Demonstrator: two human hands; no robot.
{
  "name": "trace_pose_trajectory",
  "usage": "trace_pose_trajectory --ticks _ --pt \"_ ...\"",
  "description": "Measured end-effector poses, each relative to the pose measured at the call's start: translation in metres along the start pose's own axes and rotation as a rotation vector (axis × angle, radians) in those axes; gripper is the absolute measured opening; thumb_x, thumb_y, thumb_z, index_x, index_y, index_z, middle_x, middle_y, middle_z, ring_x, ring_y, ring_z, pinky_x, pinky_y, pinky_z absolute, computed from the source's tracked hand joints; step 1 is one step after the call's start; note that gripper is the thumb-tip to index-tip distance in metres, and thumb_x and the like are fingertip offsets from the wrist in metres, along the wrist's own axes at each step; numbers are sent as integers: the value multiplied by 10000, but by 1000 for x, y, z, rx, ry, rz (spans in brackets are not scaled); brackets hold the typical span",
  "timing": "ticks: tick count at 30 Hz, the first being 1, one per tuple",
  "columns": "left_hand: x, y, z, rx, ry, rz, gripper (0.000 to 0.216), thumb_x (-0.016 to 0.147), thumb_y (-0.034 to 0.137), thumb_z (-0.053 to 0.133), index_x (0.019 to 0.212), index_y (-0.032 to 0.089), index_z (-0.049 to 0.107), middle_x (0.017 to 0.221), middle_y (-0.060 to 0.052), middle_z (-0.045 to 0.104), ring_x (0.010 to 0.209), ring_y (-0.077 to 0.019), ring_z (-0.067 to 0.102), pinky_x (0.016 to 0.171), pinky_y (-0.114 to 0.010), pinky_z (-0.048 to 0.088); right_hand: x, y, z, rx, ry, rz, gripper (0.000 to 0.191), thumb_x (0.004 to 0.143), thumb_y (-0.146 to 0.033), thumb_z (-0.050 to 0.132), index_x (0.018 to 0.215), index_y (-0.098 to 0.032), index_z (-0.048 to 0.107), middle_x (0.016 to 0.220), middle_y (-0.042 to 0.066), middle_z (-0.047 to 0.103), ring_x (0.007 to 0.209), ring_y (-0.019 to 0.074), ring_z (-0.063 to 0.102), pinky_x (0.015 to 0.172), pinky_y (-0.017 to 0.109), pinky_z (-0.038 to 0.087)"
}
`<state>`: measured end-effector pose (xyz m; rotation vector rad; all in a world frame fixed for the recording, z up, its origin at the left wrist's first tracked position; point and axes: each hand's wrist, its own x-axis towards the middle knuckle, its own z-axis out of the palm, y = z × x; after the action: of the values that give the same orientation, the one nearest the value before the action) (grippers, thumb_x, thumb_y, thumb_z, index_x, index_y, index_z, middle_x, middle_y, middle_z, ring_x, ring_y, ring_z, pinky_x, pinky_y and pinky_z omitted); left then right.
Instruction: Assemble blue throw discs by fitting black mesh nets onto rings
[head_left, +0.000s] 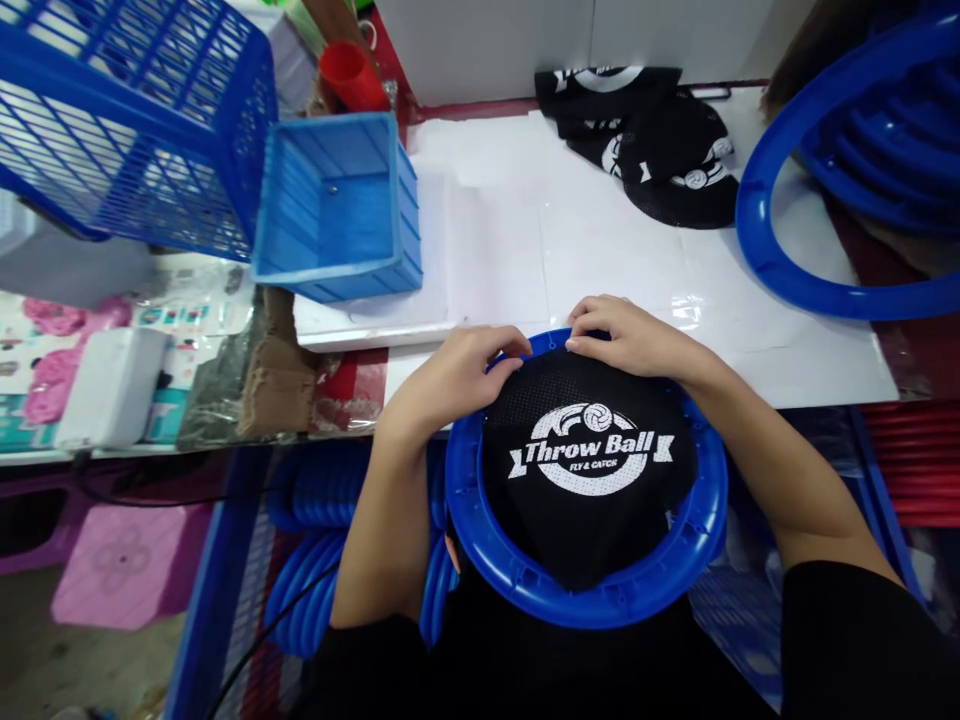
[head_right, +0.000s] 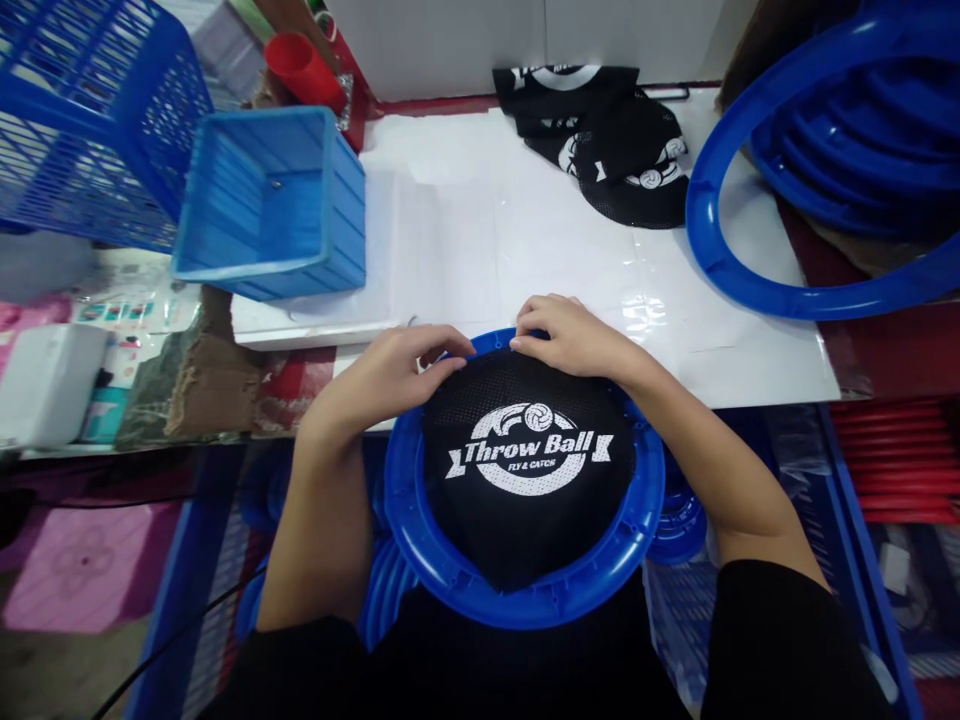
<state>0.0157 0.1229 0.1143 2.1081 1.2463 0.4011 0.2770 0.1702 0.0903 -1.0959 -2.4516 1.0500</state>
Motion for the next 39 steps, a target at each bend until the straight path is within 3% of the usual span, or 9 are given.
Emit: trace_pose_trajectory --ticks 6,15,22,25,31,39 --pt "-7 1 4 -2 46 20 183 960 185 554 1009 206 729 1015 -50 801 956 -212 722 954 -383 565 -2 1 4 26 62 -15 225 994 -364 608 893 -218 747 1108 98 736 1050 263 673 984 439 496" --pt "-11 -10 8 -39 22 81 185 974 176 534 1024 223 706 1004 -43 774 938 -206 703 926 -384 577 -3 1 5 24 73 -29 212 985 -368 627 884 -220 740 1099 95 745 1082 278 669 1020 463 478" --pt "-16 -4 13 37 47 38 207 1032 203 502 1174 189 652 1124 -93 759 1048 -242 700 944 -410 566 -3 -2 2 61 79 -18 100 931 -290 643 962 -221 707 1064 77 731 1017 252 668 960 420 507" --pt "-13 4 17 42 88 21 240 1077 263 503 1219 193 684 1172 -95 778 1102 -257 699 997 -438 549 -1 -7 -1 23 33 -46 161 943 -228 579 1017 -227 722 1114 81 729 1068 255 671 999 435 492" --pt "0 7 20 16 113 85 102 979 240 674 963 216 772 914 -35 784 912 -234 696 903 -398 532 5 -17 -4 -40 -13 -50 280 1066 -378 511 1009 -218 734 1128 101 739 1135 289 667 1037 487 455" --pt "-3 -1 14 -244 97 -36 163 956 284 663 972 213 809 965 -38 821 929 -215 721 885 -356 558 8 -26 7 -70 39 -172 187 1042 -307 556 1026 -212 716 1257 128 704 1221 310 629 1113 520 392"
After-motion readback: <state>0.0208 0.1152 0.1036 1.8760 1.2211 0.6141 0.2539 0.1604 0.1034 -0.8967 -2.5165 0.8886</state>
